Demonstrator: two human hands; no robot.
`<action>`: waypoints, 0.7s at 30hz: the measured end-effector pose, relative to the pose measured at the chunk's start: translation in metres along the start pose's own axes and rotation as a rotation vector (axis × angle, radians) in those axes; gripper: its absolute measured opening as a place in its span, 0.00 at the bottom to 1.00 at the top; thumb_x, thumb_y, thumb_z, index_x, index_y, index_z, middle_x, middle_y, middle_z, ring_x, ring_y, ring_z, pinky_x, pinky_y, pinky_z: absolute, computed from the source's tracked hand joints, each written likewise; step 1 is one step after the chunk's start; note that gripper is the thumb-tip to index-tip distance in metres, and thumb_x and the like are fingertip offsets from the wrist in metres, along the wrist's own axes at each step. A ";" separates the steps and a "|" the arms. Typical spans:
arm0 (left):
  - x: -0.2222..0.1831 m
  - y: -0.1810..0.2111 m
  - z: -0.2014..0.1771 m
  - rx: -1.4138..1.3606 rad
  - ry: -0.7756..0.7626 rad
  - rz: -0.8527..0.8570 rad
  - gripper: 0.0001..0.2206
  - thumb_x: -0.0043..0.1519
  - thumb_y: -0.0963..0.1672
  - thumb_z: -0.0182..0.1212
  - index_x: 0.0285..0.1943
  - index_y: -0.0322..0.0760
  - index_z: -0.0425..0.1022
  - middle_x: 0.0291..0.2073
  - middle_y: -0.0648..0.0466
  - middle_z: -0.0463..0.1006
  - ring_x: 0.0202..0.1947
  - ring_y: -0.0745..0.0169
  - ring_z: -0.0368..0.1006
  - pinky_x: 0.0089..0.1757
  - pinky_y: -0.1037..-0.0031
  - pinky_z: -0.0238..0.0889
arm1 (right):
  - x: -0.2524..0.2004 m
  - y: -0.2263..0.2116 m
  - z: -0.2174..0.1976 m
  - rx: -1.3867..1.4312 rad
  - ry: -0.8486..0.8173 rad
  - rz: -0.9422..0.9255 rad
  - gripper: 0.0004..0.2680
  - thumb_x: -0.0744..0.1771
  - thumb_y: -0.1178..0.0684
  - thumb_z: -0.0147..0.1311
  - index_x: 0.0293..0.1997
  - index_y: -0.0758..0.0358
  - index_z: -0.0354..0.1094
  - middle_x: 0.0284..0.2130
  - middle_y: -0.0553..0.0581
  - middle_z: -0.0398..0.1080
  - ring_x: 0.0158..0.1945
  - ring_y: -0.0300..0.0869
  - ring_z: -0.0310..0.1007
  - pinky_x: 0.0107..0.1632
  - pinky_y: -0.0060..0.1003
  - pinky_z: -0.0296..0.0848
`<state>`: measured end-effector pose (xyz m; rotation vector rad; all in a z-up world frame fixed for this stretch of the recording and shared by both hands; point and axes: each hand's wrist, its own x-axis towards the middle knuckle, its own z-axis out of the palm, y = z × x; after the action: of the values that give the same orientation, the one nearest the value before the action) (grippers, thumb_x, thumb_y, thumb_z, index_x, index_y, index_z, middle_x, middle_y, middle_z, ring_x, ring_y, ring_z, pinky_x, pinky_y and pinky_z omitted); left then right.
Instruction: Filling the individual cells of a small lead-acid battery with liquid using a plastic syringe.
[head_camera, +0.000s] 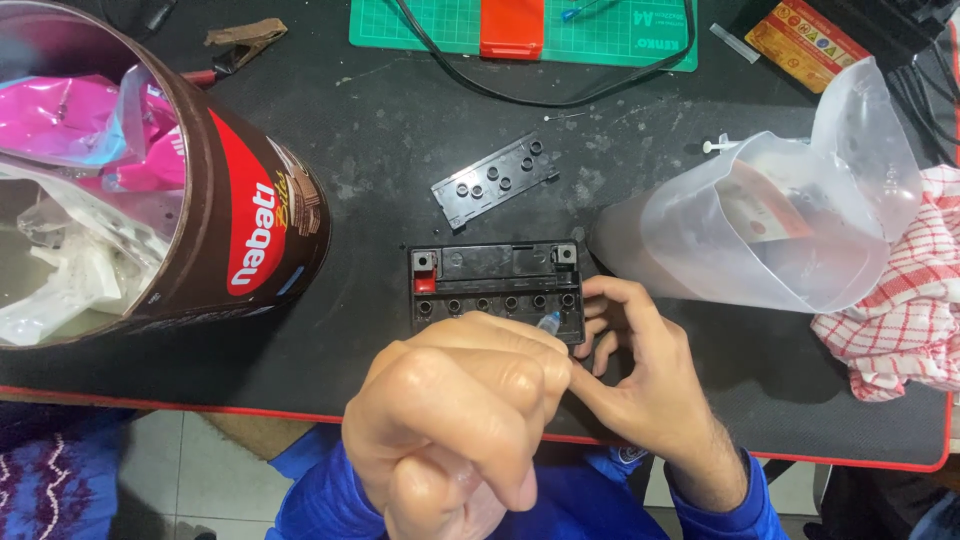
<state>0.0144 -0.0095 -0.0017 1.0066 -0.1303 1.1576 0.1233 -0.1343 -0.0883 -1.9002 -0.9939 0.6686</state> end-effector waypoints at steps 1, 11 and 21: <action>0.000 0.000 -0.001 0.000 0.000 0.001 0.18 0.77 0.48 0.45 0.33 0.35 0.64 0.12 0.56 0.53 0.11 0.65 0.44 0.22 0.67 0.39 | 0.000 0.000 0.000 0.000 -0.001 -0.001 0.20 0.61 0.55 0.65 0.57 0.62 0.62 0.33 0.51 0.69 0.26 0.32 0.70 0.29 0.24 0.74; -0.002 0.000 -0.004 0.022 -0.074 0.007 0.18 0.78 0.48 0.42 0.35 0.36 0.65 0.14 0.56 0.57 0.13 0.63 0.46 0.24 0.65 0.41 | 0.000 0.002 0.000 -0.040 -0.003 0.003 0.21 0.60 0.55 0.66 0.57 0.61 0.62 0.32 0.51 0.69 0.23 0.32 0.70 0.28 0.24 0.74; 0.008 0.044 -0.024 0.056 -0.049 0.116 0.18 0.75 0.41 0.50 0.30 0.36 0.53 0.13 0.54 0.55 0.11 0.64 0.44 0.20 0.67 0.41 | -0.002 0.000 0.006 -0.071 0.045 0.058 0.24 0.58 0.57 0.71 0.57 0.60 0.62 0.27 0.49 0.72 0.21 0.31 0.70 0.32 0.23 0.74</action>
<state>-0.0263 0.0146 0.0150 1.0890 -0.1986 1.2480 0.1178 -0.1338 -0.0908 -2.0044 -0.9488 0.6290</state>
